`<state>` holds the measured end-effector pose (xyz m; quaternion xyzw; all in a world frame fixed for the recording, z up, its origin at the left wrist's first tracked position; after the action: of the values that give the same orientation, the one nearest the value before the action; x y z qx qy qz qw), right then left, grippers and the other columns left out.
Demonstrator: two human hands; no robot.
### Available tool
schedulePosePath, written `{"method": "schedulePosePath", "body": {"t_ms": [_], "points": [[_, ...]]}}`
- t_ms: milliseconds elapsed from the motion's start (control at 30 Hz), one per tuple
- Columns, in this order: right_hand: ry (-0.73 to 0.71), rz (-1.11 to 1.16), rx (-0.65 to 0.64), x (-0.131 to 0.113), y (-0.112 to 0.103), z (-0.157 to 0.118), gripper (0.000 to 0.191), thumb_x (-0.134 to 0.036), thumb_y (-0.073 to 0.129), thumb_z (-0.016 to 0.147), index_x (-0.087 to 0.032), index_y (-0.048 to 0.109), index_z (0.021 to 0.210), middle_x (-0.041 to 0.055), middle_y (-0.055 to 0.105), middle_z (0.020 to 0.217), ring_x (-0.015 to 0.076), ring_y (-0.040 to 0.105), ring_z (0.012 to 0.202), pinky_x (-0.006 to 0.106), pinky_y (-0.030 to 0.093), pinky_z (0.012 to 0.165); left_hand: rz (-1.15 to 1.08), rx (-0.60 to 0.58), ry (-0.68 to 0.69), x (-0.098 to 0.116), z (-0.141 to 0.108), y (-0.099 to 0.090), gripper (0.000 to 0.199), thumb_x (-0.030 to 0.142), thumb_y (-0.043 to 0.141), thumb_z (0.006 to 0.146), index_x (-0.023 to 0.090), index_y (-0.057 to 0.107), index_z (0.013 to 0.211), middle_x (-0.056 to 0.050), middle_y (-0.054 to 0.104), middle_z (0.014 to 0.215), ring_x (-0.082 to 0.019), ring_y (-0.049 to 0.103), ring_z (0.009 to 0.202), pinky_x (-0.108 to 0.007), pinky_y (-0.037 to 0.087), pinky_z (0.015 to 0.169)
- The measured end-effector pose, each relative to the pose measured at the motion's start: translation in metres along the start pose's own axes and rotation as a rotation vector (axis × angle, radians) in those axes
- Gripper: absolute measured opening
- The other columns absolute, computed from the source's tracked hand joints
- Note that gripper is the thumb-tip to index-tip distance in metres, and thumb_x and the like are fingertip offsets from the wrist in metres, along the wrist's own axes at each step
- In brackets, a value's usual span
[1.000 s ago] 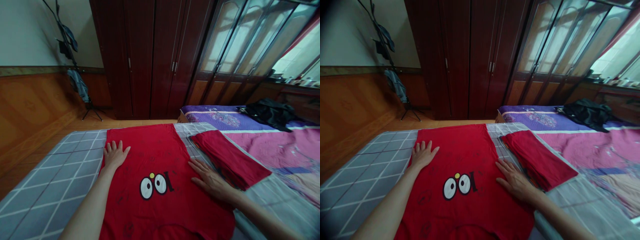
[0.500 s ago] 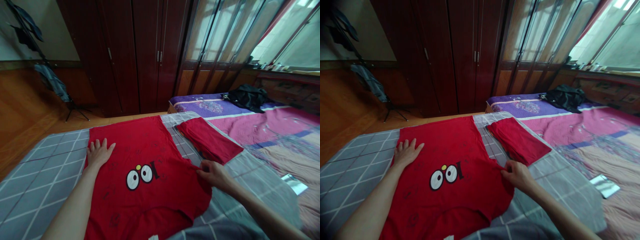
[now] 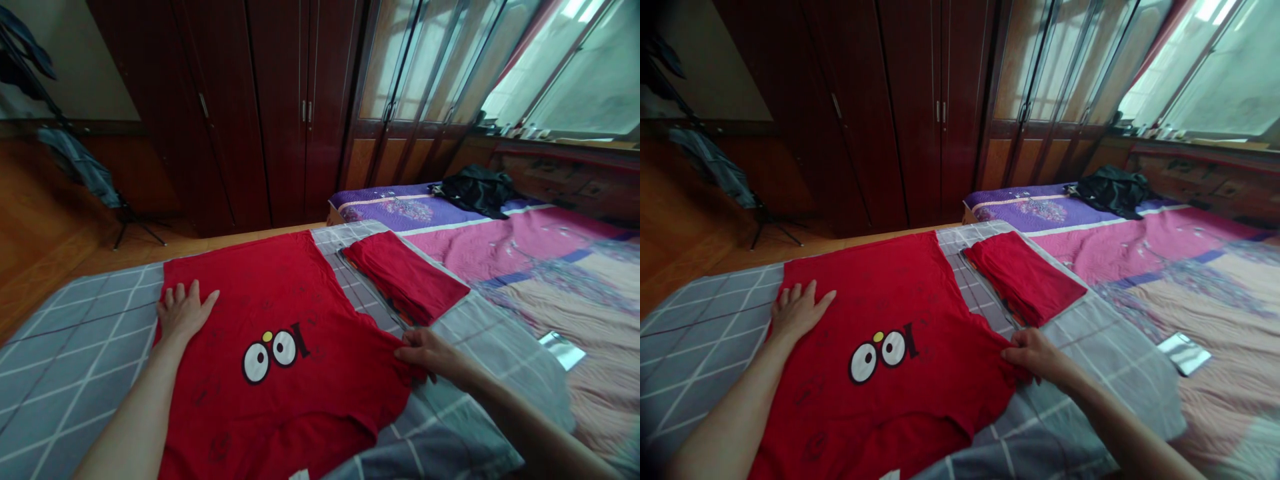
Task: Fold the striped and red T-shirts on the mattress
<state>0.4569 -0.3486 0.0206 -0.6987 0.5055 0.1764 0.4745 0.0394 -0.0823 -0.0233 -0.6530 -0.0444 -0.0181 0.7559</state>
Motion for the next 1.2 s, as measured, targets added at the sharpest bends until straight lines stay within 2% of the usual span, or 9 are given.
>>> {"method": "schedulePosePath", "body": {"t_ms": [133, 200, 300, 367, 433, 633, 867, 1067, 1200], "points": [[-0.02, 0.231, 0.067, 0.002, -0.002, -0.005, 0.031, -0.044, 0.068, 0.057, -0.019, 0.051, 0.064, -0.0041, 0.053, 0.049, 0.0085, 0.046, 0.041, 0.02, 0.034, 0.038, -0.146, 0.158, 0.224, 0.052, -0.023, -0.046, 0.067, 0.042, 0.043, 0.086, 0.008, 0.031, 0.143, -0.019, 0.032, 0.147, -0.031, 0.027, 0.136, -0.045, 0.024, 0.11], [-0.003, 0.343, 0.035, 0.002, 0.002, -0.007, 0.035, -0.043, 0.07, 0.056, -0.018, 0.057, 0.078, -0.003, 0.058, 0.056, 0.0098, 0.05, 0.043, 0.02, 0.035, 0.039, -0.298, 0.042, 0.544, 0.097, -0.052, -0.067, 0.061, 0.038, 0.041, 0.089, 0.01, 0.031, 0.142, -0.013, 0.039, 0.144, -0.022, 0.035, 0.133, -0.036, 0.027, 0.11], [0.023, 0.445, 0.0, 0.001, 0.007, -0.007, 0.047, -0.047, 0.069, 0.06, -0.018, 0.059, 0.096, -0.0007, 0.063, 0.066, 0.0105, 0.051, 0.045, 0.021, 0.034, 0.038, -0.357, -0.298, 1.04, 0.162, -0.11, -0.078, 0.051, 0.038, 0.041, 0.092, 0.017, 0.04, 0.138, -0.009, 0.043, 0.143, -0.019, 0.037, 0.132, -0.034, 0.029, 0.11], [0.028, 0.471, -0.027, -0.001, 0.009, -0.006, 0.045, -0.05, 0.066, 0.064, -0.017, 0.061, 0.095, -0.0004, 0.061, 0.064, 0.0095, 0.048, 0.043, 0.021, 0.031, 0.037, -0.308, -0.447, 1.216, 0.193, -0.144, -0.071, 0.052, 0.039, 0.047, 0.09, 0.018, 0.041, 0.138, -0.011, 0.04, 0.144, -0.022, 0.035, 0.134, -0.039, 0.028, 0.111], [0.018, 0.474, -0.056, -0.002, 0.01, -0.005, 0.04, -0.048, 0.065, 0.064, -0.016, 0.063, 0.089, -0.0006, 0.06, 0.061, 0.0094, 0.046, 0.042, 0.021, 0.031, 0.038, -0.274, -0.458, 1.26, 0.212, -0.166, -0.06, 0.058, 0.042, 0.053, 0.087, 0.013, 0.042, 0.136, -0.018, 0.037, 0.145, -0.028, 0.031, 0.136, -0.045, 0.026, 0.111], [-0.255, 0.175, 0.161, -0.003, 0.007, -0.011, 0.027, -0.031, 0.063, 0.059, -0.018, 0.067, 0.082, 0.0033, 0.068, 0.077, 0.0209, 0.06, 0.074, 0.029, 0.045, 0.064, -0.393, -0.226, 1.2, 0.22, -0.178, -0.032, 0.052, 0.048, 0.062, 0.08, 0.014, 0.051, 0.118, -0.018, 0.047, 0.134, -0.03, 0.04, 0.129, -0.045, 0.032, 0.108], [-0.331, 0.193, -0.049, -0.032, 0.007, -0.01, 0.048, -0.061, 0.057, 0.073, -0.016, 0.055, 0.057, -0.0016, 0.048, 0.05, 0.0098, 0.043, 0.049, 0.023, 0.033, 0.048, -0.474, -0.198, 1.186, 0.214, -0.178, -0.029, 0.045, 0.039, 0.059, 0.083, 0.016, 0.048, 0.12, -0.015, 0.047, 0.134, -0.028, 0.041, 0.128, -0.046, 0.033, 0.109], [-0.348, 0.163, 0.269, -0.04, 0.009, 0.041, 0.03, -0.032, 0.056, 0.069, -0.014, 0.065, 0.091, 0.0045, 0.065, 0.078, 0.0109, 0.051, 0.052, 0.022, 0.038, 0.047, -0.459, -0.214, 1.179, 0.214, -0.178, -0.032, 0.046, 0.036, 0.057, 0.084, 0.013, 0.048, 0.123, -0.015, 0.044, 0.137, -0.028, 0.037, 0.13, -0.044, 0.029, 0.112], [-0.343, 0.078, 0.167, -0.035, 0.022, 0.055, 0.042, -0.018, 0.053, 0.06, -0.013, 0.067, 0.099, 0.0032, 0.068, 0.078, 0.0116, 0.053, 0.055, 0.021, 0.039, 0.049, -0.448, -0.202, 1.185, 0.213, -0.178, -0.028, 0.047, 0.037, 0.056, 0.084, 0.014, 0.047, 0.124, -0.015, 0.044, 0.137, -0.028, 0.038, 0.13, -0.043, 0.029, 0.112]]}}
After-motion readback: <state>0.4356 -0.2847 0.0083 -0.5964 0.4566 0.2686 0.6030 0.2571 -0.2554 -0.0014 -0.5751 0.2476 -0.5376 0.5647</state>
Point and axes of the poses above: each hand's wrist, its own z-axis towards the middle knuckle, its own y-axis out of the palm, x = y × z, the point moved 2 cm from there along z, towards the middle knuckle
